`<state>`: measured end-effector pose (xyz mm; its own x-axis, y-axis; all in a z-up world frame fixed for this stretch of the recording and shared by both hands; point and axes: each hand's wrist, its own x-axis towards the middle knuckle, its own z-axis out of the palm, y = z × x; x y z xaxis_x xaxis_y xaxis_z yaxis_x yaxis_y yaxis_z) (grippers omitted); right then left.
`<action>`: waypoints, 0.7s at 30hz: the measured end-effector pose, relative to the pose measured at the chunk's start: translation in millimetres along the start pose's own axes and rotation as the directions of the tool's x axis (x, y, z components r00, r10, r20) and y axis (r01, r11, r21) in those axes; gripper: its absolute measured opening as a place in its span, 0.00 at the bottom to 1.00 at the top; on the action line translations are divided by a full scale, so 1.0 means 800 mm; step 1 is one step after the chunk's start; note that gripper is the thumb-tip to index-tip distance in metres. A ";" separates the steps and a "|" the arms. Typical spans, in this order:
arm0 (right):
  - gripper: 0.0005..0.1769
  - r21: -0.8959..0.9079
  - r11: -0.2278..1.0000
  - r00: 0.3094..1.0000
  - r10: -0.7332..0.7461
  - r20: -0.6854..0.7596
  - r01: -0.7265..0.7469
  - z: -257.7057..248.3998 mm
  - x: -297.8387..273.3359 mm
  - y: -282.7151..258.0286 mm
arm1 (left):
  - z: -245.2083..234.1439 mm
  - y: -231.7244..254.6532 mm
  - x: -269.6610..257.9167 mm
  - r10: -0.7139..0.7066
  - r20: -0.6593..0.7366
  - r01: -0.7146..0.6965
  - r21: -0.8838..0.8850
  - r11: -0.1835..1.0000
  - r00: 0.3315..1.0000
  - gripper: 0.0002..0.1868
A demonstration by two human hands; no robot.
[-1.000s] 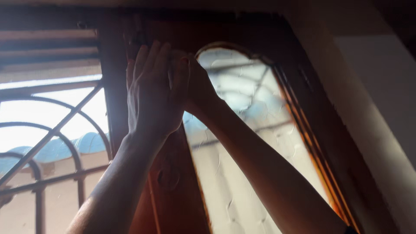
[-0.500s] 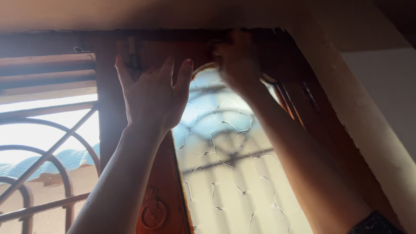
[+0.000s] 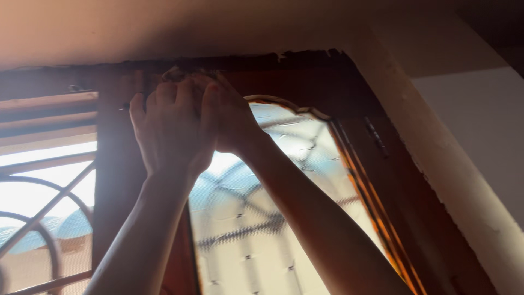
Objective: The person wipes a wooden door and its frame with a cloth, focusing on the glass panel and surrounding wood. They periodically dip the cloth into a metal bowl of water on a nearby table to rinse it before continuing to wipe the door and the adjacent wall area.
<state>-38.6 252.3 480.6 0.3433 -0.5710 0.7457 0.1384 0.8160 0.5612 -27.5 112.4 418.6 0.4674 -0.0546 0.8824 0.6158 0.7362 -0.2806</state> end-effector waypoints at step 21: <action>0.34 -0.338 0.897 0.888 0.380 0.258 -0.286 -0.081 -0.084 0.205 | 0.145 0.174 0.048 0.191 -0.001 -0.187 -0.217 0.958 0.982 0.37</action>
<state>21.4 430.2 499.1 0.1177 -0.2197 0.9684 0.3399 0.9252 0.1686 2.4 291.2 457.1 0.5768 0.0865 0.8123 0.6403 0.5696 -0.5154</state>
